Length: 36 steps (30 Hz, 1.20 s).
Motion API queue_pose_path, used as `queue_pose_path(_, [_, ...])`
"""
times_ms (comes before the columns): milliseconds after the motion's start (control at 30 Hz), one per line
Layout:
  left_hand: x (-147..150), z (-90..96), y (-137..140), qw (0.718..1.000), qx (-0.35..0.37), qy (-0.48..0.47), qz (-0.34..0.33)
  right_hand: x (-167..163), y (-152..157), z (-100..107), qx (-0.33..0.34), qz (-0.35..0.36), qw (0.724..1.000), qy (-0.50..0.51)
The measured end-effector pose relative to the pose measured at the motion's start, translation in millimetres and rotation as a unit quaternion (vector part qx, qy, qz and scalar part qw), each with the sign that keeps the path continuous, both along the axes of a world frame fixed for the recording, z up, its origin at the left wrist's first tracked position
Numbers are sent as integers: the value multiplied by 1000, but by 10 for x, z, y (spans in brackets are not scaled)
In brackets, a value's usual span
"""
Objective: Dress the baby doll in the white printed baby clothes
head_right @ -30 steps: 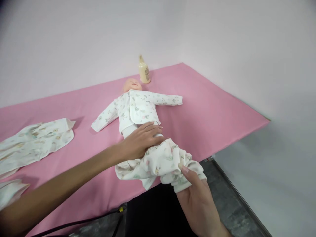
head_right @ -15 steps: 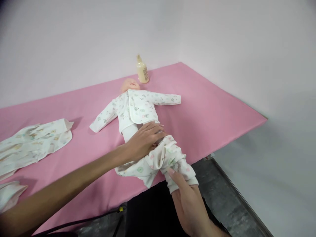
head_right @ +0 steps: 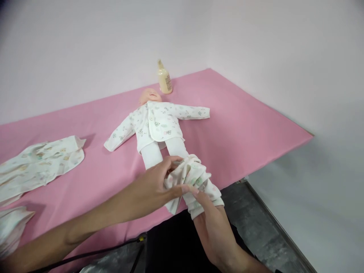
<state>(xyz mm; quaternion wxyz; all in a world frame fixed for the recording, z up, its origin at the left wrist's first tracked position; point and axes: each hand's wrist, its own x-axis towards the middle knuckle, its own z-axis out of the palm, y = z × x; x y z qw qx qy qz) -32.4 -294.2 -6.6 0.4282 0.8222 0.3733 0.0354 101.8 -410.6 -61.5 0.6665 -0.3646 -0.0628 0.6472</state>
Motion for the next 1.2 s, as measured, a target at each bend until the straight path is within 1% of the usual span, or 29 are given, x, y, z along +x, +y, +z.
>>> queue_pose_path(100, [95,-20,-23,1000,4,-11,-9,12,19,7,-21,-12,1000,2])
queue_pose_path(200, [152,-63,-18,999,3,-17,-35,21,33,21,-20,-4,999,27])
queue_pose_path(300, [169,-94,-13,998,27,-9,-48,26,29,16,-25,9,999,41])
queue_pose_path(367, [166,-95,-4,997,47,-10,-58,29,22,4,-30,3,999,40])
queue_pose_path(433, [151,-70,25,996,52,-15,-77,34,14,-2,-29,-2,999,38])
queue_pose_path(500, [129,-26,80,995,34,-14,-93,42,13,7,-27,0,999,39])
queue_pose_path(600, [95,26,198,994,-28,-3,-104,50,24,52,-29,15,998,48])
queue_pose_path(667, [81,18,280,995,-49,-18,-89,51,34,86,-23,25,998,46])
queue_pose_path(700, [77,2,316,996,-47,-28,-77,51,38,98,-20,29,999,41])
queue_pose_path(800, [75,-63,395,998,-12,-27,-59,54,40,104,-22,33,999,24])
queue_pose_path(900, [73,-98,437,996,46,7,-70,73,30,79,-23,27,999,8])
queue_pose_path(1000, [66,-97,470,990,111,30,-82,94,6,41,-6,26,1000,-4])
queue_pose_path(1100, [49,-83,522,985,148,35,-80,102,-41,-29,7,39,999,-12])
queue_pose_path(1200, [18,-72,602,981,175,35,-76,121,-101,-130,2,49,998,-34])
